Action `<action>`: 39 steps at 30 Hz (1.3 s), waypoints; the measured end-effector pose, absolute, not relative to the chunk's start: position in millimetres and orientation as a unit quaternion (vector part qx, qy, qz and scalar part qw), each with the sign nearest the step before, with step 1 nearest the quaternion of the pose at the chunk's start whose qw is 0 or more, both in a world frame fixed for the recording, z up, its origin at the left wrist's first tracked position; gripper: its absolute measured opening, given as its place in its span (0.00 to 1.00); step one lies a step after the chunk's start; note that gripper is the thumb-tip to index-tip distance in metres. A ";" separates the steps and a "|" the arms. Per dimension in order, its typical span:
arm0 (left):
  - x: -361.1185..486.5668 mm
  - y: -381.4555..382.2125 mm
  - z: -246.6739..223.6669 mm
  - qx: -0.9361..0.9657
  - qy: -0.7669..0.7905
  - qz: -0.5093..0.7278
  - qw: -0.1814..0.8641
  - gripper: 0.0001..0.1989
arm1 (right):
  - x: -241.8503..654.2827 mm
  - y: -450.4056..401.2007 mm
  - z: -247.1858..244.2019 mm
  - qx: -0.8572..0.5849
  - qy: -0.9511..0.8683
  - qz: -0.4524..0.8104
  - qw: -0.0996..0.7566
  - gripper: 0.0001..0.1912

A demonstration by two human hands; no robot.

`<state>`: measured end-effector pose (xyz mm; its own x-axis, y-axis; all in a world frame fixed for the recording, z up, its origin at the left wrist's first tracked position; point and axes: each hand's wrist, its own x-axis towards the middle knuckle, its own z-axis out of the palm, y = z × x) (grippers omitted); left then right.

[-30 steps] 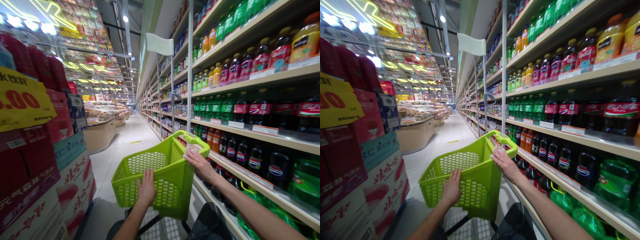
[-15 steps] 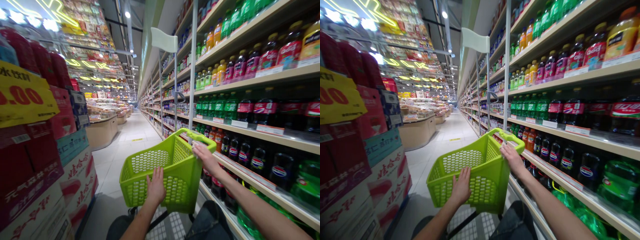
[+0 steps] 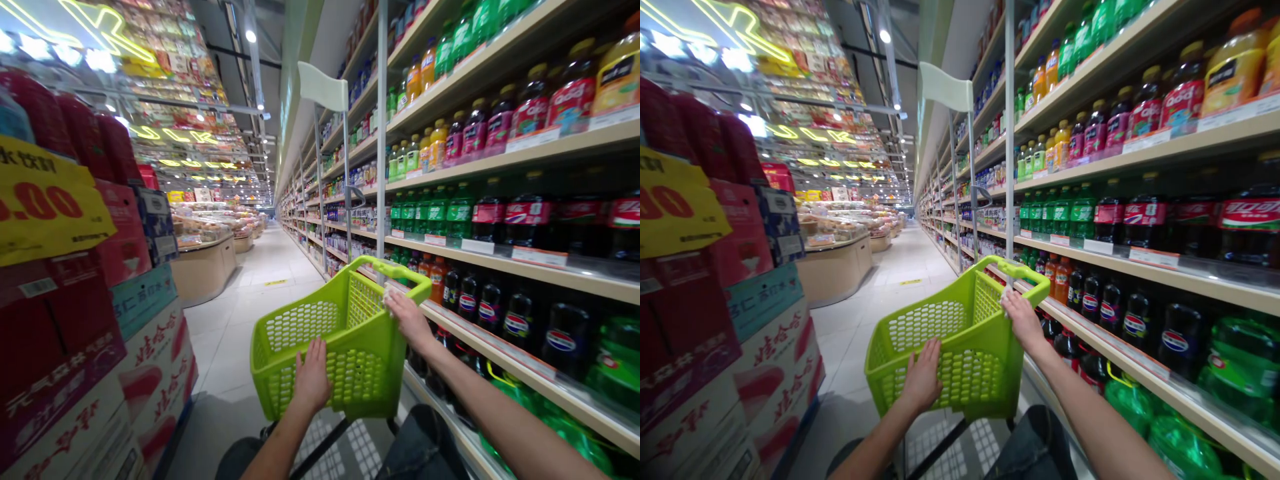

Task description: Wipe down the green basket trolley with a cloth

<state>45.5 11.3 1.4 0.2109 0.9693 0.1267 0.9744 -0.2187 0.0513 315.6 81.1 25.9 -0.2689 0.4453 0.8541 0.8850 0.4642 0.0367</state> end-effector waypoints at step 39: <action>-10.6 -3.9 -4.0 -0.707 -0.702 -0.084 0.024 0.40 | 257.2 109.0 -9.6 -0.442 -0.807 -0.097 0.380 0.28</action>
